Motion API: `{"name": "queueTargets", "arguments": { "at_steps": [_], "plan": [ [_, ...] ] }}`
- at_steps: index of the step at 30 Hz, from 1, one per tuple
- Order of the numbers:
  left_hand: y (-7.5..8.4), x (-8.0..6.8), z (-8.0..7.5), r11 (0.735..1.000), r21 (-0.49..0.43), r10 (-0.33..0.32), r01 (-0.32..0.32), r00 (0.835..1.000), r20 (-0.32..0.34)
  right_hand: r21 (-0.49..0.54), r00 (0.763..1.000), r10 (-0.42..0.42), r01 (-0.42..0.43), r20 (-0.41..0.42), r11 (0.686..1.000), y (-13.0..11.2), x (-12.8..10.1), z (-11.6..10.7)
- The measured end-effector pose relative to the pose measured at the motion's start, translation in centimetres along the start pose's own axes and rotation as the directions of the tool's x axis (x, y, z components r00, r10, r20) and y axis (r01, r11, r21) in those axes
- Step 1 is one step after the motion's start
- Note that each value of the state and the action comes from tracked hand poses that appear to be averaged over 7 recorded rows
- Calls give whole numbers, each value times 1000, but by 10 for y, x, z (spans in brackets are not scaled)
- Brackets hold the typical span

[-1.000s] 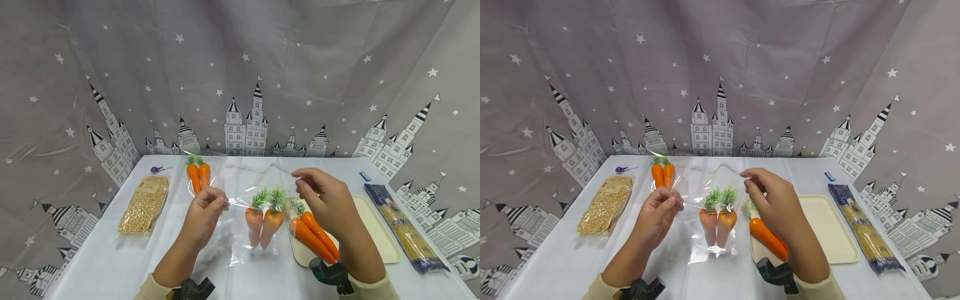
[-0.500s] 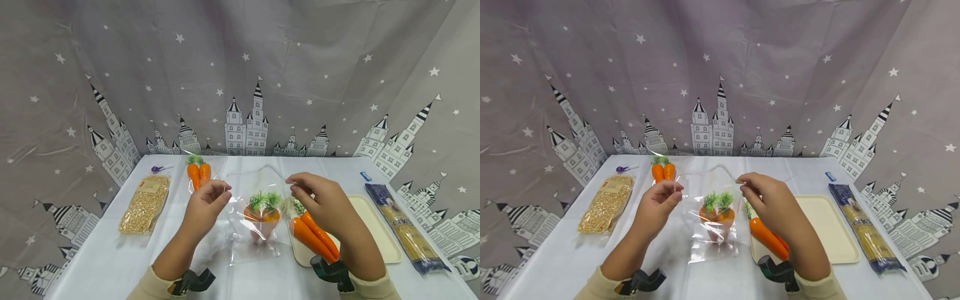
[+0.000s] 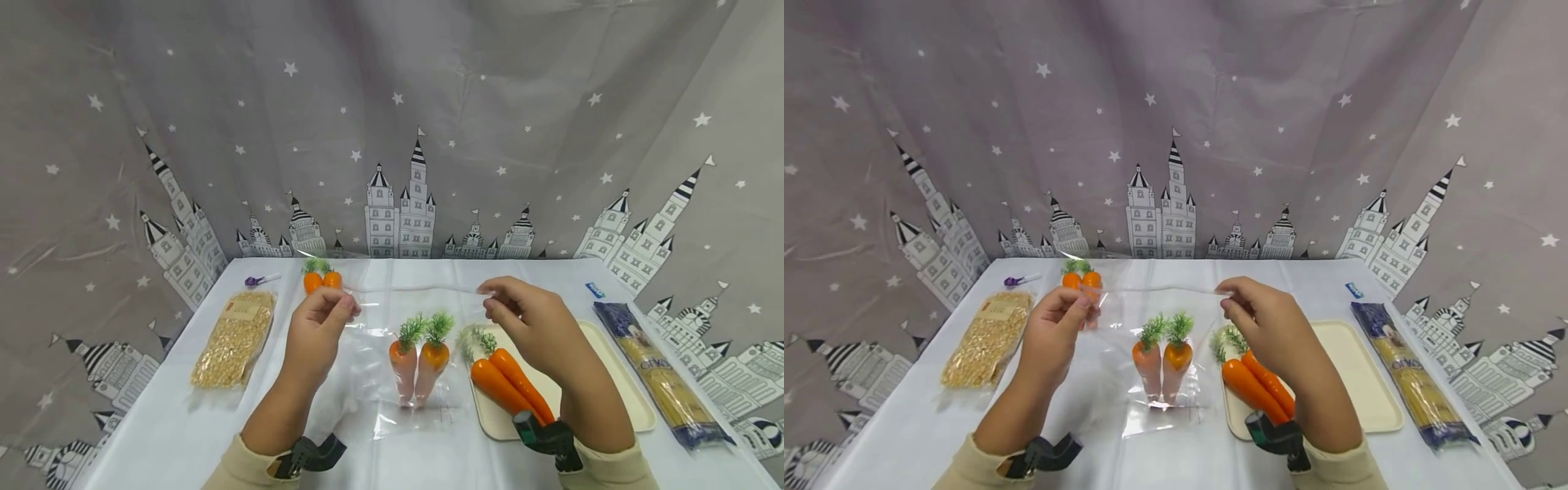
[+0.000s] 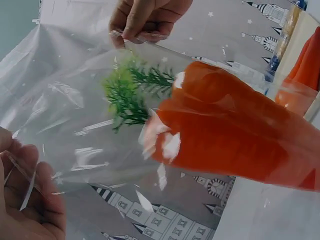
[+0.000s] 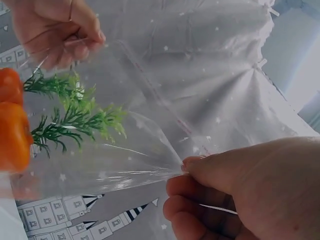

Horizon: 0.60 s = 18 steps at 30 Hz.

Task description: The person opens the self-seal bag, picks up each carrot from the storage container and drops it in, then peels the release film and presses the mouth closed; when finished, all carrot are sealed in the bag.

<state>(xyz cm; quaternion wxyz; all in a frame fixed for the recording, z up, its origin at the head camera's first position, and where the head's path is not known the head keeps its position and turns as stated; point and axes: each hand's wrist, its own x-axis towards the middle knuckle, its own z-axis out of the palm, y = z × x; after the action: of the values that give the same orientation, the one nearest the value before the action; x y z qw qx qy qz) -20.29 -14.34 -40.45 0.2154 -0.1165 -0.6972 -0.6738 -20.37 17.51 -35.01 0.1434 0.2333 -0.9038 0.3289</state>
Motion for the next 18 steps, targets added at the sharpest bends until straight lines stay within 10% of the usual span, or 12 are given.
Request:
{"name": "queueTargets", "arguments": {
  "at_steps": [18],
  "plan": [
    [1,12,6,986,-147,-72,79,996,54,23,998,-20,19,55,1000,9,3,4]
  ]
}}
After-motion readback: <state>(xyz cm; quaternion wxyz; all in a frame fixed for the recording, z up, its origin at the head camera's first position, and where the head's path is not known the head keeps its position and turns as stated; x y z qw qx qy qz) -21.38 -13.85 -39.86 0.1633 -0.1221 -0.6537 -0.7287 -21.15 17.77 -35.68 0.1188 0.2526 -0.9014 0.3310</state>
